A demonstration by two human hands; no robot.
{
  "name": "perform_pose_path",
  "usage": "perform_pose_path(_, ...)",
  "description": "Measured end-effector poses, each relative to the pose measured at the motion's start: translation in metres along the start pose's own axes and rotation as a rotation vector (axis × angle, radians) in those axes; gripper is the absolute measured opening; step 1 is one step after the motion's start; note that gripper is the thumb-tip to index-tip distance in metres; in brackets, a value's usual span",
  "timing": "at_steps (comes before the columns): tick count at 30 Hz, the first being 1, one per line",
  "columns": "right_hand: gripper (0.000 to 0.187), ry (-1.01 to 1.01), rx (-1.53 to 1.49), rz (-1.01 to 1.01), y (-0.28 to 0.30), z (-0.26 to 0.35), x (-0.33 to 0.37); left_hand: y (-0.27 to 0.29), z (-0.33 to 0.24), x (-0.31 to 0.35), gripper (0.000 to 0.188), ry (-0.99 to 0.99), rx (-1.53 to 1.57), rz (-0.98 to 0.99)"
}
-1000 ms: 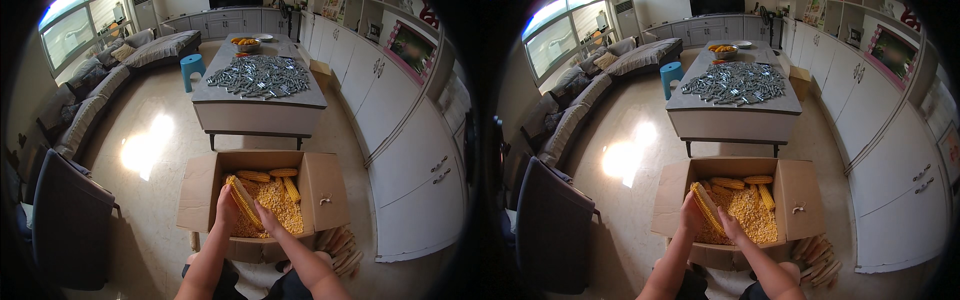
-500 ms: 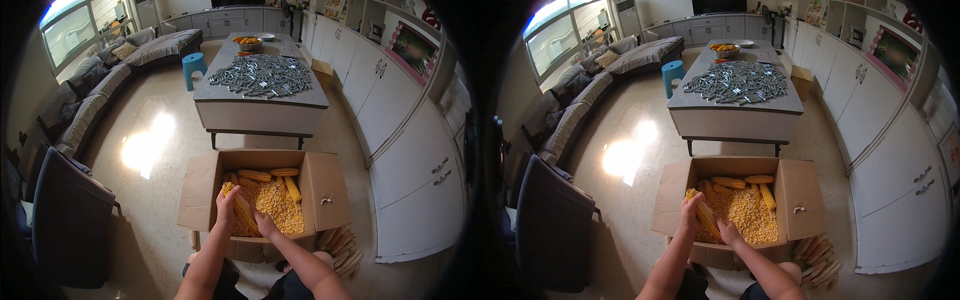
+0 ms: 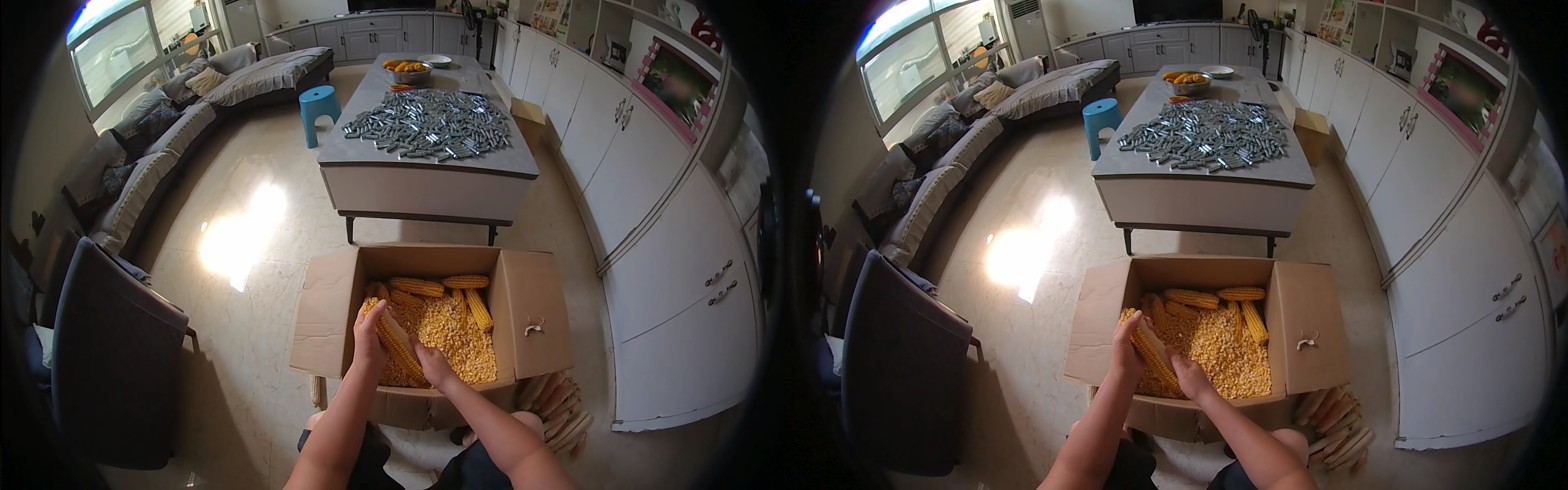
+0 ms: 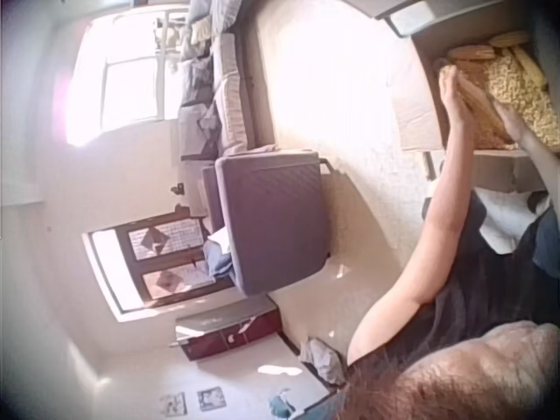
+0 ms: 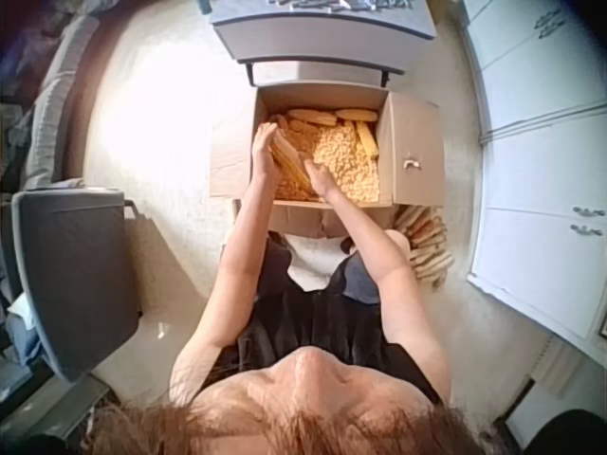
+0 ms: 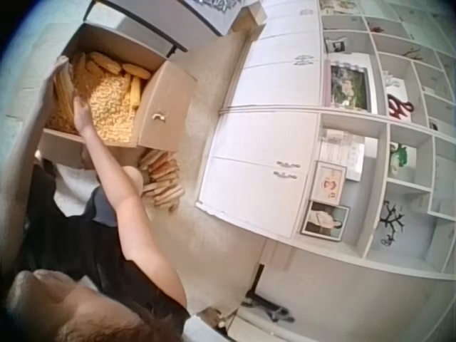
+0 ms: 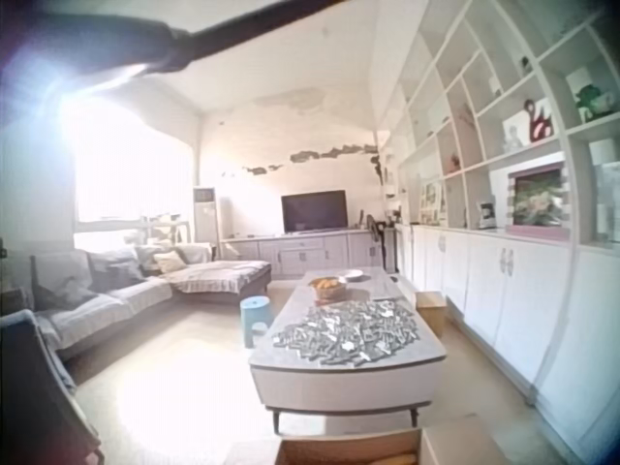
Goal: The person sits on the floor and shucks corn cobs by hand, removing kernels into a cardboard box. The person handles multiple cobs one at a time, stripping the kernels off the cob and dropping them into the box.
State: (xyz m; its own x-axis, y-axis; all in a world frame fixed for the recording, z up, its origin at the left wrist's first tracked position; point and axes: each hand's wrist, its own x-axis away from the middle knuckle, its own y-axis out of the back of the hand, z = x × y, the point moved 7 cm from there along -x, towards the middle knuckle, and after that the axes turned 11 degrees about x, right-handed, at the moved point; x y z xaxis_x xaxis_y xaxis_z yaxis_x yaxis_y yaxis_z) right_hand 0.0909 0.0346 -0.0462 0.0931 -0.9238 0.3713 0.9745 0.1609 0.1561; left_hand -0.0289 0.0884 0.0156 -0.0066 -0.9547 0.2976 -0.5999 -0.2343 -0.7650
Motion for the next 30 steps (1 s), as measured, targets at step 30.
perform_pose_path(30,0.051,-0.256,-0.207,0.15,-0.001,0.013,0.008,-0.012,0.009,0.006,0.025,-0.065,-0.126,0.154)
